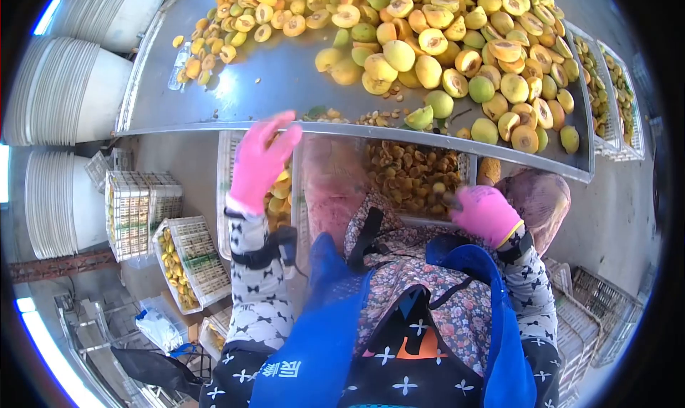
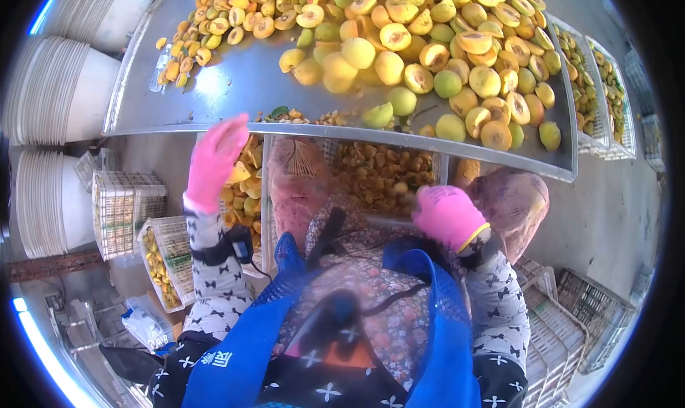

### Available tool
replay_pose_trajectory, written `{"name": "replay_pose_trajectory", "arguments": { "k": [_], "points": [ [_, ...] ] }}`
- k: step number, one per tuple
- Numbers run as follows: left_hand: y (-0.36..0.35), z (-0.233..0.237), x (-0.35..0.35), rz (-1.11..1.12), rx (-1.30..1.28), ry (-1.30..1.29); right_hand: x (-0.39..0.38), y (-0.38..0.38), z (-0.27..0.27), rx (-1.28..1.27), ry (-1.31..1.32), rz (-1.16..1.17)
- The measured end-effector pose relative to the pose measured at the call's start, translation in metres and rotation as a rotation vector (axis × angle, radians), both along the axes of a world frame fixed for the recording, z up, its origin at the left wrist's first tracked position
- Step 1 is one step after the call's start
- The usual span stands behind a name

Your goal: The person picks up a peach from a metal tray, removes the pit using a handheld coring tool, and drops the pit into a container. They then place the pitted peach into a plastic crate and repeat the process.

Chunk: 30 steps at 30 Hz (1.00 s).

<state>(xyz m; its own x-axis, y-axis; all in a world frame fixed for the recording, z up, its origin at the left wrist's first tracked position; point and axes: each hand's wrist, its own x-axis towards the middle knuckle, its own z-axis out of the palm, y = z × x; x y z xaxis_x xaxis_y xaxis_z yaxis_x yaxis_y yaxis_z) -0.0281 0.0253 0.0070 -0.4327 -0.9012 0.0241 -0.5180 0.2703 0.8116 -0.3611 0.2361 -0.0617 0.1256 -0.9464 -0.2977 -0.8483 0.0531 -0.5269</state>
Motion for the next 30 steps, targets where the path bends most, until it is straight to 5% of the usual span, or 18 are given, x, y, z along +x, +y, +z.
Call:
{"name": "replay_pose_trajectory", "arguments": {
  "k": [2, 4, 6, 9, 15, 19, 22, 25, 28, 30],
  "points": [
    [-0.037, -0.007, -0.022, -0.135, -0.307, -0.086, -0.007, -0.018, 0.005, -0.038, 0.067, -0.157],
    [-0.050, -0.005, -0.079, 0.122, 0.230, 0.020, -0.014, -0.022, 0.020, -0.157, -0.038, -0.247],
    [-0.099, -0.072, -0.092, 0.004, -0.166, -0.209, -0.022, -0.016, 0.044, -0.118, -0.145, -0.249],
    [-0.128, -0.084, -0.113, -0.045, -0.216, -0.660, -0.021, 0.004, 0.051, -0.042, -0.208, -0.265],
    [-0.125, -0.051, -0.118, -0.255, -0.072, -0.979, -0.008, 0.002, 0.045, -0.048, -0.322, -0.300],
    [-0.106, -0.061, -0.087, -0.326, -0.240, -1.008, -0.006, -0.011, 0.049, -0.089, -0.297, -0.276],
    [-0.102, -0.067, -0.072, -0.304, -0.397, -0.903, 0.001, -0.015, 0.054, -0.108, -0.330, -0.279],
    [-0.081, -0.056, -0.071, -0.178, -0.514, -0.385, 0.009, -0.018, 0.056, -0.179, -0.432, -0.344],
    [-0.014, -0.021, -0.095, -0.176, 0.495, 0.696, 0.026, -0.024, 0.060, -0.333, -0.474, -0.373],
    [0.022, -0.013, -0.112, -0.297, 0.685, 1.026, 0.039, -0.029, 0.061, -0.487, -0.453, -0.386]
  ]
}}
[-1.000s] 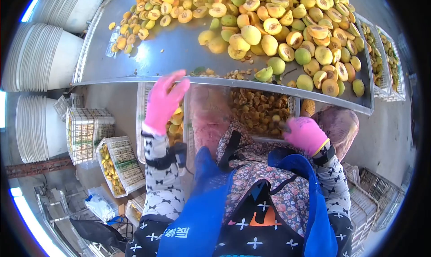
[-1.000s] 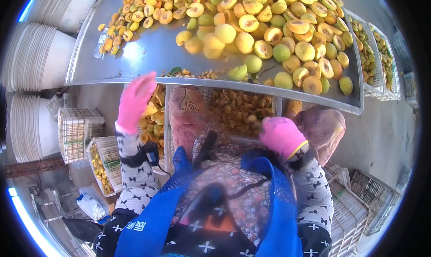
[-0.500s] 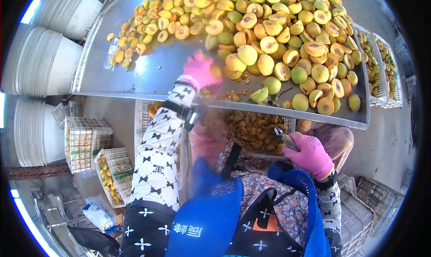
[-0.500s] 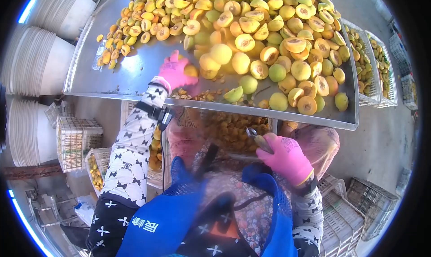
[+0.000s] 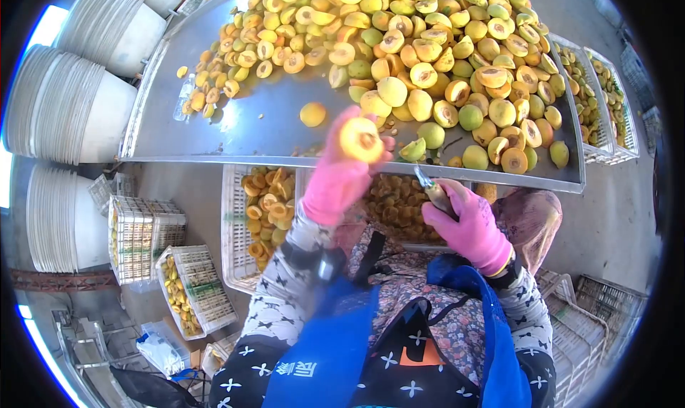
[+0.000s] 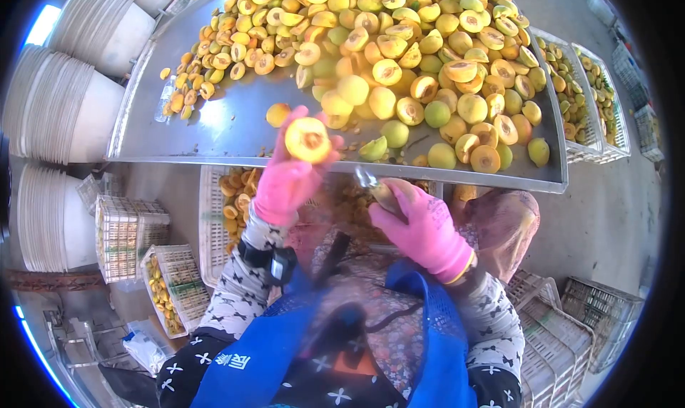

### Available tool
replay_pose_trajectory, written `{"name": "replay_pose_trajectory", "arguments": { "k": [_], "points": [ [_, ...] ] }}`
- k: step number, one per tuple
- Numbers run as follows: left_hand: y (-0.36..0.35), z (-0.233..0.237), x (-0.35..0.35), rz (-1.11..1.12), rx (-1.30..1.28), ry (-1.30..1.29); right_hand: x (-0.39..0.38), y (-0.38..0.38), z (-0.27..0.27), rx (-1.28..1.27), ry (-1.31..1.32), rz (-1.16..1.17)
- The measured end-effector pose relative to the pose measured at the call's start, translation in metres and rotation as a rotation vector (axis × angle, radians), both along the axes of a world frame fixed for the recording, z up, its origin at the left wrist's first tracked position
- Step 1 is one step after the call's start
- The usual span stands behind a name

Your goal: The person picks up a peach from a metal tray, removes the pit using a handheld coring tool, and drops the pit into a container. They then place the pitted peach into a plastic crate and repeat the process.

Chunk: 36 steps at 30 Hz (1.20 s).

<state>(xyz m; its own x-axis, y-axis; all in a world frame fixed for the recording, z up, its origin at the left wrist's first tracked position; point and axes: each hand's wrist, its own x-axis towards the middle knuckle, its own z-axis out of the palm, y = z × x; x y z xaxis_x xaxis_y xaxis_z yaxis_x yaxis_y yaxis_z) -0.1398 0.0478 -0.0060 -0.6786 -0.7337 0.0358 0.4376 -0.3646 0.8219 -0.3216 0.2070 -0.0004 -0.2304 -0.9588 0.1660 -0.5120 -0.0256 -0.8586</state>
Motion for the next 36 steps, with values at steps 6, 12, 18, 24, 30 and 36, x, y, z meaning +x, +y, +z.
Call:
{"name": "replay_pose_trajectory", "arguments": {
  "k": [6, 12, 18, 24, 30, 36],
  "points": [
    [0.045, -0.001, -0.017, -0.005, 0.333, 0.250, 0.014, -0.009, 0.008, -0.148, 0.288, 0.015],
    [0.050, 0.005, -0.015, -0.079, 0.290, 0.268, 0.016, -0.004, 0.008, -0.141, 0.524, 0.036],
    [0.058, 0.008, -0.018, 0.011, 0.296, 0.168, 0.019, 0.000, 0.006, -0.042, 0.691, 0.045],
    [0.069, 0.007, -0.020, 0.112, 0.120, -0.012, 0.016, 0.002, -0.001, 0.018, 0.741, 0.130],
    [0.066, 0.004, -0.028, 0.179, 0.274, -0.025, 0.032, 0.007, 0.001, 0.021, 0.156, 0.198],
    [0.059, 0.004, -0.032, 0.190, 0.209, -0.136, 0.037, 0.006, -0.015, -0.061, 0.043, 0.163]
  ]
}}
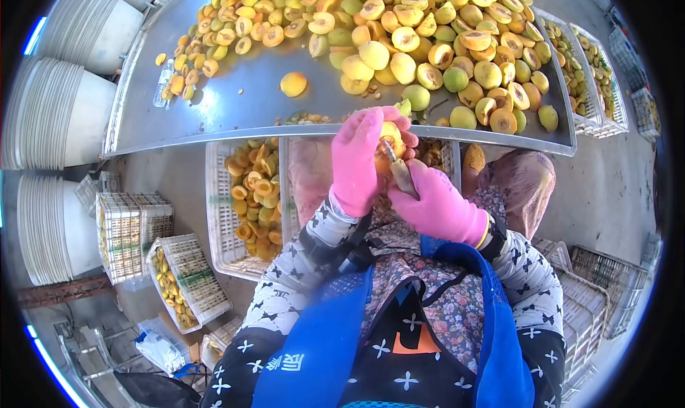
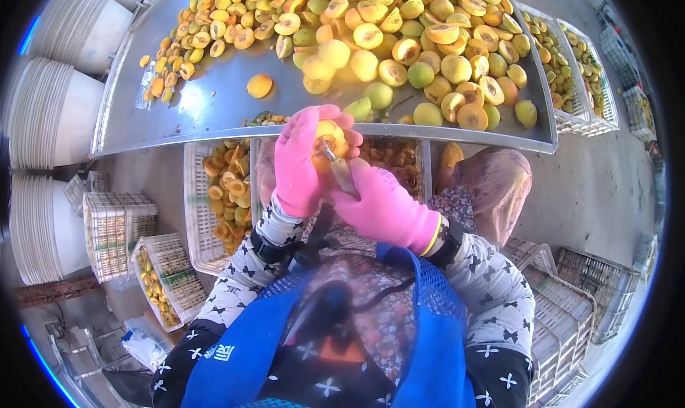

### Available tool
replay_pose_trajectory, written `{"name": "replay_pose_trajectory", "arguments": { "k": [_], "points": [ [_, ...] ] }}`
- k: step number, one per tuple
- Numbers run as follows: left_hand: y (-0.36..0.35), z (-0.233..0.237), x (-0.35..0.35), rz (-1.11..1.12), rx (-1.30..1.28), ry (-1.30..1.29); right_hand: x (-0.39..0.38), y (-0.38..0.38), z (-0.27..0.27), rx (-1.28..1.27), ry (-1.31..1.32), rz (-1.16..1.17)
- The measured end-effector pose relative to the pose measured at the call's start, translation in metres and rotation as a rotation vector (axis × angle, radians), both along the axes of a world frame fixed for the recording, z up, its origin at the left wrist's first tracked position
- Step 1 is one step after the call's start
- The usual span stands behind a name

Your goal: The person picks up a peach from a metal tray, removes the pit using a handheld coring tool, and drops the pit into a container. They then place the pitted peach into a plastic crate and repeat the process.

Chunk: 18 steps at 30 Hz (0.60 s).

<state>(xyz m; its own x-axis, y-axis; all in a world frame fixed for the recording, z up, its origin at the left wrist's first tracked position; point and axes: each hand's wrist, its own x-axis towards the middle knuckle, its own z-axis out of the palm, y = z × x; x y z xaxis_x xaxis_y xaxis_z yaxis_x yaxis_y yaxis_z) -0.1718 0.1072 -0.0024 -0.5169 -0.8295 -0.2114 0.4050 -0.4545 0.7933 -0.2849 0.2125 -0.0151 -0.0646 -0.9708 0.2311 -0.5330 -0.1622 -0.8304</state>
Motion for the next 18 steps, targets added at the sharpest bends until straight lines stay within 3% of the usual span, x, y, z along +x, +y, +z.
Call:
{"name": "replay_pose_trajectory", "arguments": {
  "k": [1, 4, 8, 11, 14, 18],
  "points": [
    [-0.007, -0.005, 0.003, -0.079, 0.000, -0.050, 0.000, 0.002, -0.003, -0.066, 0.104, -0.017],
    [-0.005, -0.010, 0.006, -0.130, 0.076, -0.117, -0.006, 0.005, -0.010, 0.150, 0.169, 0.057],
    [-0.006, -0.011, 0.009, -0.185, 0.068, 0.019, -0.004, 0.003, -0.007, 0.213, -0.222, 0.091],
    [-0.006, -0.011, 0.008, -0.195, 0.079, 0.032, -0.011, -0.001, 0.022, 0.776, -0.872, 0.170],
    [-0.005, -0.011, 0.009, -0.243, 0.015, 0.053, -0.021, 0.001, 0.031, 0.833, -1.000, 0.241],
    [-0.004, -0.018, 0.006, -0.218, -0.105, -0.116, -0.023, 0.003, 0.026, 0.843, -0.993, 0.290]
  ]
}}
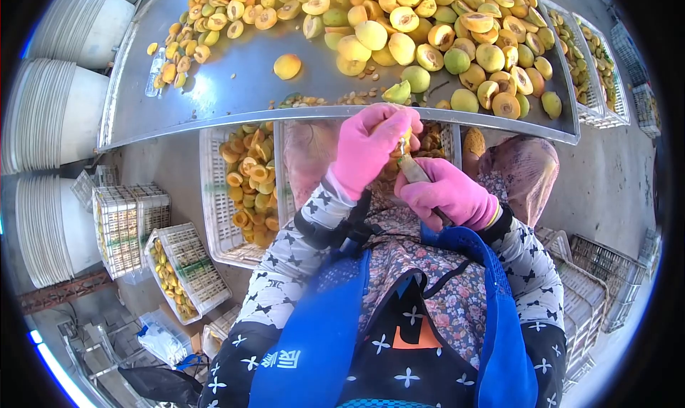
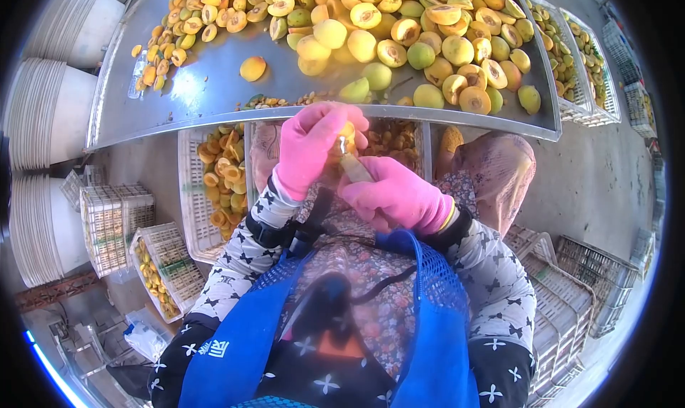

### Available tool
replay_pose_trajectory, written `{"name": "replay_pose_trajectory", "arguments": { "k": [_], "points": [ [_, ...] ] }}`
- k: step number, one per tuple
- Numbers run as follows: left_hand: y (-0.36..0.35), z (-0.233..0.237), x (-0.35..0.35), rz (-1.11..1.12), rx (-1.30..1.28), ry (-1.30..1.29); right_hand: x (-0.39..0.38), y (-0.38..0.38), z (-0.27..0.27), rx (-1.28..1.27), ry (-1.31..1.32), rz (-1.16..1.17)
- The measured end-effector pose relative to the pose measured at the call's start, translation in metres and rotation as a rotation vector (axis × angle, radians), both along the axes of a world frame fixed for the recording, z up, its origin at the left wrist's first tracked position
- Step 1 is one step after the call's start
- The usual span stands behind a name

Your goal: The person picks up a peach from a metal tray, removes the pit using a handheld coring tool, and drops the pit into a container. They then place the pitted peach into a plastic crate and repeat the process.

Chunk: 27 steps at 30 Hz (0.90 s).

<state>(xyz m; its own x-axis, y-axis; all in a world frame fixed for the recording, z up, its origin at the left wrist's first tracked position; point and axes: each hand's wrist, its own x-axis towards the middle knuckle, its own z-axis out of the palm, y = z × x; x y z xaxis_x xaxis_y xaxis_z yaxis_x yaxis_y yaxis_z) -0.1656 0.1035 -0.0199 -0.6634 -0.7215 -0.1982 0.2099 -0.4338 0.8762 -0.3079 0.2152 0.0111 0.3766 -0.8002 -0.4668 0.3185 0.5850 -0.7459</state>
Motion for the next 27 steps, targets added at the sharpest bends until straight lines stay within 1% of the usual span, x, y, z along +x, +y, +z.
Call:
{"name": "replay_pose_trajectory", "arguments": {
  "k": [2, 3, 6, 7, 9, 10, 11, 12, 13, 14, 15, 17, 19, 20, 21, 22, 23, 24, 27],
  "points": [
    [0.005, 0.004, -0.008, 0.136, -0.002, -0.097, 0.004, 0.001, -0.009, -0.048, 0.035, 0.022],
    [0.003, 0.004, -0.007, 0.135, 0.110, -0.059, 0.004, 0.002, -0.010, -0.043, -0.001, 0.023],
    [0.000, 0.004, -0.001, -0.060, 0.158, 0.089, 0.002, 0.001, -0.009, -0.034, -0.098, 0.027],
    [-0.004, 0.004, 0.002, -0.145, 0.253, 0.211, -0.002, 0.003, -0.014, 0.000, -0.172, 0.067],
    [-0.009, 0.006, 0.015, -0.120, -0.064, 0.070, -0.015, 0.007, -0.027, 0.065, -0.325, 0.151],
    [-0.013, 0.009, 0.025, -0.108, -0.223, -0.007, -0.017, 0.007, -0.025, 0.061, -0.151, 0.194],
    [-0.021, 0.018, 0.051, -0.179, -0.030, -0.127, -0.020, 0.008, -0.018, 0.051, 0.024, 0.235],
    [-0.031, 0.028, 0.084, -0.211, -0.209, -0.386, -0.024, 0.009, -0.016, 0.035, 0.200, 0.270],
    [-0.044, 0.036, 0.120, -0.242, -0.391, -0.645, -0.031, 0.017, -0.034, -0.216, 0.536, 0.346],
    [-0.059, 0.035, 0.154, -0.129, -0.392, -0.743, -0.036, 0.025, -0.054, -0.470, 0.874, 0.406],
    [-0.075, 0.035, 0.169, 0.019, -0.655, -0.854, -0.036, 0.027, -0.057, -0.412, 0.938, 0.388],
    [-0.103, 0.026, 0.162, 0.307, -0.637, -0.812, -0.031, 0.021, -0.051, -0.425, 0.878, 0.335],
    [-0.132, 0.026, 0.115, 0.463, -0.446, -0.779, -0.024, 0.012, -0.042, -0.466, 0.839, 0.280],
    [-0.158, 0.004, 0.102, 0.451, -0.632, -0.818, -0.021, 0.008, -0.039, -0.440, 0.845, 0.284],
    [-0.184, -0.029, 0.094, 0.435, -0.818, -0.849, -0.019, 0.006, -0.036, -0.409, 0.854, 0.285],
    [-0.203, -0.053, 0.087, 0.333, -0.917, -1.042, -0.019, 0.005, -0.035, -0.376, 0.862, 0.288],
    [-0.218, -0.075, 0.081, 0.225, -1.013, -1.234, -0.018, 0.008, -0.042, -0.440, 0.906, 0.248],
    [-0.227, -0.084, 0.074, 0.112, -1.106, -1.426, -0.019, 0.009, -0.039, -0.412, 0.908, 0.231],
    [-0.217, -0.061, 0.067, 0.119, -0.556, -0.973, -0.021, 0.010, -0.031, -0.365, 0.884, 0.173]
  ]
}}
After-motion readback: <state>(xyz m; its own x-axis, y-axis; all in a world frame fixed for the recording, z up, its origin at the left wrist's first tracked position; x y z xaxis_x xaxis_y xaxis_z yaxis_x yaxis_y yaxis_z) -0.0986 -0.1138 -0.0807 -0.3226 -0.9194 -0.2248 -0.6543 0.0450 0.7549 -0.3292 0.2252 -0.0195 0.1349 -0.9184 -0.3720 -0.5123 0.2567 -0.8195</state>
